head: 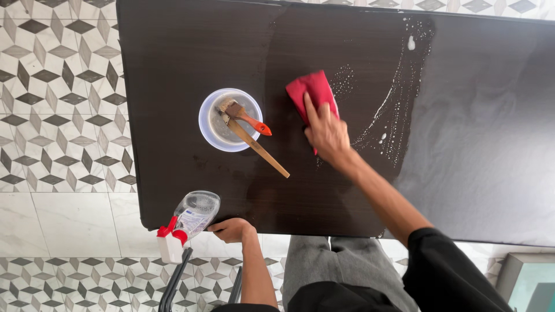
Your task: The person cleans a dark tabletop by spraying a cleaning solution and scrubbing with a brush, then wiping the surface with a red cloth. The person repeats the spray and scrub cycle on different areas of the table.
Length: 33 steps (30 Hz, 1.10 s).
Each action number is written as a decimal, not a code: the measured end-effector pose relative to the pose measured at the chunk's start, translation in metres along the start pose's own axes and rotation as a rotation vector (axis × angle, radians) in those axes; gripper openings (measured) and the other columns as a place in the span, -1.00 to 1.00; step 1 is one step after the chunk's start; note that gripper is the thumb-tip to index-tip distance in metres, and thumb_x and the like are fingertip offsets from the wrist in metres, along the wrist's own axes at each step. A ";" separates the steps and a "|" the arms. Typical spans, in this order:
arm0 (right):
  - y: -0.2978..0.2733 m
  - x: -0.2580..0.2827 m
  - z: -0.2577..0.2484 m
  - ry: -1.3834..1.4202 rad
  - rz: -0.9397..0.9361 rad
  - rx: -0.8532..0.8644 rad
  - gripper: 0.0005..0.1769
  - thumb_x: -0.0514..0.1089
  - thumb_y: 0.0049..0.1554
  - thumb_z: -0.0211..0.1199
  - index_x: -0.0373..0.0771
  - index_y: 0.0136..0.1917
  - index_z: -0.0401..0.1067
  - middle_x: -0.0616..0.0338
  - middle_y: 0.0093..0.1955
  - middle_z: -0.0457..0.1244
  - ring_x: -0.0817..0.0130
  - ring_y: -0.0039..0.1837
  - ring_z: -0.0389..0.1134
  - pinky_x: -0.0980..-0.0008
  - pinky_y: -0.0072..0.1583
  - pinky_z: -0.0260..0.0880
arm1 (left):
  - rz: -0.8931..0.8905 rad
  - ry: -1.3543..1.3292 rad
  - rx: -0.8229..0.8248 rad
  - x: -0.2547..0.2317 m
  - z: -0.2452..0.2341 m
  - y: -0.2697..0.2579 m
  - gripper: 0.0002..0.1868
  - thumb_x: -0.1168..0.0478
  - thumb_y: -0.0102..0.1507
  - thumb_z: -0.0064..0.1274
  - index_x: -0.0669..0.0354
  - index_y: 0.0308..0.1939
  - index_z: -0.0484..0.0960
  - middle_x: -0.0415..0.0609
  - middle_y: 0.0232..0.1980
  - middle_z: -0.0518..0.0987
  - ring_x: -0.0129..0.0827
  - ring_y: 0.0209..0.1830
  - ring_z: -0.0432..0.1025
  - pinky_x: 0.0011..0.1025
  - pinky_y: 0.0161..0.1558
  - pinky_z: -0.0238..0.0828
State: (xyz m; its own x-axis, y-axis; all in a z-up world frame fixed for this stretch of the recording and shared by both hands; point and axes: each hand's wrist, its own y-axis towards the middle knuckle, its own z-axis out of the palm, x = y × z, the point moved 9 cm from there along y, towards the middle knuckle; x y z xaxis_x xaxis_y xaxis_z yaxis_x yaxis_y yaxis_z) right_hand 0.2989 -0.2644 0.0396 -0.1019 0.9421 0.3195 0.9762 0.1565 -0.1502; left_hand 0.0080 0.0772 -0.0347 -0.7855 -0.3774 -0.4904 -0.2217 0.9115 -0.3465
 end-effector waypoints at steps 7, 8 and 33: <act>0.077 -0.101 -0.055 -0.020 0.061 -0.209 -0.10 -0.19 0.10 0.27 0.00 0.67 0.09 -0.10 0.20 0.10 -0.01 0.07 0.37 0.08 -0.05 0.50 | 0.006 -0.062 0.046 0.003 0.005 0.000 -0.24 -0.16 0.45 -0.65 0.45 0.03 0.51 0.32 0.04 0.59 0.13 -0.03 0.58 -0.18 -0.06 0.58; 0.071 -0.112 -0.055 -0.004 0.096 -0.182 -0.10 -0.21 0.11 0.26 -0.03 0.68 0.09 -0.14 0.21 0.08 -0.05 0.08 0.35 0.05 -0.04 0.48 | 0.019 -0.054 0.035 0.002 0.003 0.001 -0.24 -0.16 0.45 -0.65 0.45 0.02 0.52 0.34 0.04 0.58 0.14 -0.01 0.57 -0.16 -0.03 0.59; -0.184 -0.017 -0.022 1.281 -0.036 0.693 -0.56 -0.08 0.41 -0.02 -0.33 0.46 0.29 0.16 0.21 0.24 0.41 0.24 0.30 0.37 0.32 0.32 | 0.334 -0.319 0.916 0.062 0.039 -0.197 -0.28 -0.29 0.38 -0.31 0.19 0.38 0.16 0.00 0.06 0.53 -0.38 -0.17 0.50 -0.43 -0.19 0.41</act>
State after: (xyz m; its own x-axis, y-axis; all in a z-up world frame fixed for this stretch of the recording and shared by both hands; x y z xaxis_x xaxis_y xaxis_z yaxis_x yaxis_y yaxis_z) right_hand 0.1248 -0.3155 0.0821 0.4750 0.0884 0.8755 0.6531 0.6314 -0.4181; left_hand 0.0257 -0.1317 -0.0277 -0.5060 -0.2753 -0.8174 0.6119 0.5534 -0.5651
